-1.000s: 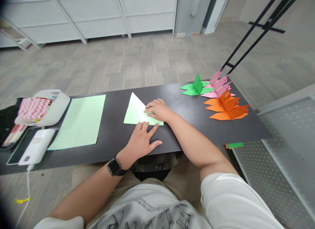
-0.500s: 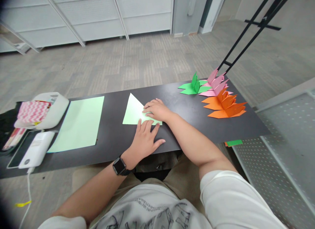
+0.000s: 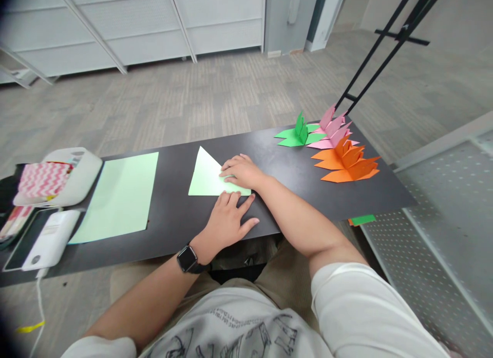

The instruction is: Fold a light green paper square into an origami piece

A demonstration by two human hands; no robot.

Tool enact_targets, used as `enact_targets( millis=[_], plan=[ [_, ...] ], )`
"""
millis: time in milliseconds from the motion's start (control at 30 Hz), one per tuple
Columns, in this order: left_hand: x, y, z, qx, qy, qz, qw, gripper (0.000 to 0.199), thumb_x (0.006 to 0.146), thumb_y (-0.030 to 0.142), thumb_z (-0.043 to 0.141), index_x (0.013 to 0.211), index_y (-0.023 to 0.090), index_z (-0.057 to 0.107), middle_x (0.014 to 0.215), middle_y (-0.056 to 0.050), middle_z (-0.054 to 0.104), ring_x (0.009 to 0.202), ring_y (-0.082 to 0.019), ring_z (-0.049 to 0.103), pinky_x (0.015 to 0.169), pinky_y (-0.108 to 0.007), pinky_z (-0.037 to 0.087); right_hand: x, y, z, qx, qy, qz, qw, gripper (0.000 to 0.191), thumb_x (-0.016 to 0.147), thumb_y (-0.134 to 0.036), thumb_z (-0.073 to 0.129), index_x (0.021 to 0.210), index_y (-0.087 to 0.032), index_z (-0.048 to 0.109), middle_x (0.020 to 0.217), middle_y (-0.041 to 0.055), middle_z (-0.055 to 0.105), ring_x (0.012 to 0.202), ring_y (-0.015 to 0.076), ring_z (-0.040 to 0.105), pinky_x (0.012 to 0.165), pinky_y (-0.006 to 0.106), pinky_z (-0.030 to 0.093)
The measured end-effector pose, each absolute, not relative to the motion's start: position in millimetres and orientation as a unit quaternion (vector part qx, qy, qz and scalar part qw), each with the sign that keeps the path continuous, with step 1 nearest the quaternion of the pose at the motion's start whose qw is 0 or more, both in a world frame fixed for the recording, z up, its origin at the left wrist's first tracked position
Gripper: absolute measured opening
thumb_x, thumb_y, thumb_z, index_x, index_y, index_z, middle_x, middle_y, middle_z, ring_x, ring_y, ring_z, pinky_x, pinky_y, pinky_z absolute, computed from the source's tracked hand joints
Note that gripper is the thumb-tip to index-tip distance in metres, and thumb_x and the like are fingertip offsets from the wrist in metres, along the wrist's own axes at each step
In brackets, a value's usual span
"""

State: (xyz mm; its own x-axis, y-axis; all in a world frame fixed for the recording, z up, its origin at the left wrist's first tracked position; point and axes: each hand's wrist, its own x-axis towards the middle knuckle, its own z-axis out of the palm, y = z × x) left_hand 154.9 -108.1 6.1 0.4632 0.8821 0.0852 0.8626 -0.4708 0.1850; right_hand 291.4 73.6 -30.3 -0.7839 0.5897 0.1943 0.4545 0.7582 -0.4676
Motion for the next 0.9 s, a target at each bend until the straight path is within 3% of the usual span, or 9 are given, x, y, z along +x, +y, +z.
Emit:
enact_targets(
  millis=[233, 600, 800, 900],
  plan=[
    [130.1, -102.5, 2.9, 0.866, 0.471, 0.123, 0.117, 0.056, 0.112, 0.046, 0.047, 0.157, 0.014, 0.054, 0.149, -0.016, 0.06, 0.134, -0.031, 0.053, 0.124, -0.048, 0.041, 291.3, 73.9, -31.0, -0.278, -0.919, 0.216, 0.175, 0.027, 0.099, -0.033, 0.074, 0.124, -0.039, 0.082, 0.137, 0.0026, 0.075, 0.129, 0.0287, 0.058, 0.117, 0.055, 0.031],
    [148.4, -102.1, 7.5, 0.856, 0.508, 0.074, 0.061, 0.061, 0.107, 0.064, 0.051, 0.153, 0.027, 0.062, 0.134, -0.016, 0.062, 0.12, -0.036, 0.056, 0.108, -0.054, 0.049, 291.1, 76.3, -34.8, -0.276, -0.921, 0.211, 0.179, 0.026, 0.099, -0.035, 0.074, 0.124, -0.039, 0.082, 0.136, 0.0026, 0.076, 0.127, 0.0295, 0.058, 0.116, 0.056, 0.031],
    [128.7, -104.1, 6.7, 0.858, 0.496, 0.109, 0.076, 0.057, 0.111, 0.05, 0.051, 0.156, 0.017, 0.057, 0.149, -0.017, 0.059, 0.136, -0.033, 0.054, 0.123, -0.05, 0.043, 291.3, 75.0, -34.3, -0.271, -0.922, 0.206, 0.183, 0.027, 0.099, -0.034, 0.074, 0.124, -0.039, 0.082, 0.135, 0.0041, 0.076, 0.126, 0.0292, 0.06, 0.115, 0.055, 0.035],
    [105.8, -107.6, 3.2, 0.826, 0.553, 0.107, 0.038, 0.055, 0.11, 0.049, 0.052, 0.151, 0.013, 0.062, 0.15, -0.019, 0.06, 0.139, -0.036, 0.053, 0.126, -0.054, 0.04, 291.2, 75.1, -35.1, -0.274, -0.922, 0.202, 0.186, 0.027, 0.098, -0.034, 0.075, 0.124, -0.039, 0.083, 0.135, 0.0041, 0.076, 0.125, 0.0296, 0.061, 0.115, 0.055, 0.035]
  ],
)
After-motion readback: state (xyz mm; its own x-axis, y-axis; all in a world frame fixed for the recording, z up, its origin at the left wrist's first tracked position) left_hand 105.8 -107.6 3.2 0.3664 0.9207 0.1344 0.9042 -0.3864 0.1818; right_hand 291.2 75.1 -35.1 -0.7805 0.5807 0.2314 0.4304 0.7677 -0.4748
